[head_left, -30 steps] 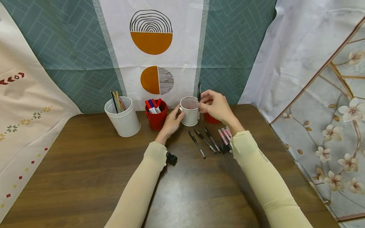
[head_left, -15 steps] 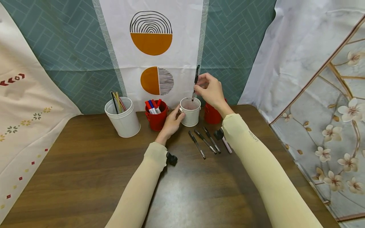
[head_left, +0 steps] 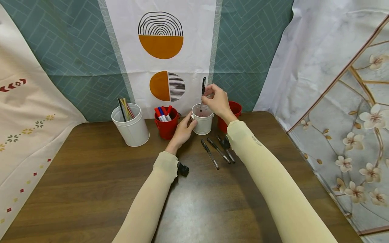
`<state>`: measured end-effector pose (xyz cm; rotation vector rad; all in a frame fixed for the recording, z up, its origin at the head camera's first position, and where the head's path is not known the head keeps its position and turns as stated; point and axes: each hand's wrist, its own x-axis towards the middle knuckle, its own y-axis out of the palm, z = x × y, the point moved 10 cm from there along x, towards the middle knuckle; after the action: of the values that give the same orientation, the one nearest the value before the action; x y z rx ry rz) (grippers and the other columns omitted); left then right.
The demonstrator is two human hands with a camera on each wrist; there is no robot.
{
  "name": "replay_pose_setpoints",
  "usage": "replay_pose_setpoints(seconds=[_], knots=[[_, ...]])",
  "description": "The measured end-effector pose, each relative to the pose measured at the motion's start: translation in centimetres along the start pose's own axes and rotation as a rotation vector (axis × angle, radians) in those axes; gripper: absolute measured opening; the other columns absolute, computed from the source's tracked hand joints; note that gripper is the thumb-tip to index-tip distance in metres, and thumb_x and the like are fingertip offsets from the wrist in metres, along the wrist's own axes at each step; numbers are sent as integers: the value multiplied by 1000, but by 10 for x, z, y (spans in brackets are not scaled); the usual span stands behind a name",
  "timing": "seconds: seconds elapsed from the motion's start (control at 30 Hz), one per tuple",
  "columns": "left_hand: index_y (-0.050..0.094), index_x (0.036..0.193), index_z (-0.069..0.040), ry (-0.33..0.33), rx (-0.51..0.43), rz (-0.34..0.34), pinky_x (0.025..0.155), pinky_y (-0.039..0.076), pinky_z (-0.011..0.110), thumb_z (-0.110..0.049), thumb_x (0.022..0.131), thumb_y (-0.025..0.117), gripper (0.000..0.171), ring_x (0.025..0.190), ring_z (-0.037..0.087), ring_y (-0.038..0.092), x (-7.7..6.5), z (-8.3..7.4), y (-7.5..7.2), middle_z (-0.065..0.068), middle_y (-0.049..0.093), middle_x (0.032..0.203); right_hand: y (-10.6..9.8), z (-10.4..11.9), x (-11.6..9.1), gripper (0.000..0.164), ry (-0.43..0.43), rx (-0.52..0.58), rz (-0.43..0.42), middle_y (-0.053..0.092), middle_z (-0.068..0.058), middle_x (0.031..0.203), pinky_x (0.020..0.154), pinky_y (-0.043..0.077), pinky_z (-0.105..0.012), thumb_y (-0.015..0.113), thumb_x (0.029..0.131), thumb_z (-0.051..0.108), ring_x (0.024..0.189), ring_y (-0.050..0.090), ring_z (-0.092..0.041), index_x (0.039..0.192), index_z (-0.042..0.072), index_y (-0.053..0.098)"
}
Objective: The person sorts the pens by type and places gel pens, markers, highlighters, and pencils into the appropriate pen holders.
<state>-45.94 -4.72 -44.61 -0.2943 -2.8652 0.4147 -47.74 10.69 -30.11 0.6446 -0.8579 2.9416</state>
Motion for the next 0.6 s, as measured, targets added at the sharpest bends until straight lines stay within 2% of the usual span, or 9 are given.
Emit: replay_pose_setpoints(seconds=[0.3,0.6], knots=[[31,169,-22,-11,3,8,127,33,46,-30,111,57,64,157,24,35,1,2,1,8,38,170,15,-16,-4,32,29,11,28,74,-13,113,83,65,-38,74,100,12,92,74,-26,129,5,64],[31,169,-21,2,-7,3,126,34,46,-28,111,58,64,156,25,37,0,0,0,10,40,169,26,-19,-8,29,39,-23,59,76,-15,114,89,63,-42,73,98,11,99,72,-29,125,5,65]])
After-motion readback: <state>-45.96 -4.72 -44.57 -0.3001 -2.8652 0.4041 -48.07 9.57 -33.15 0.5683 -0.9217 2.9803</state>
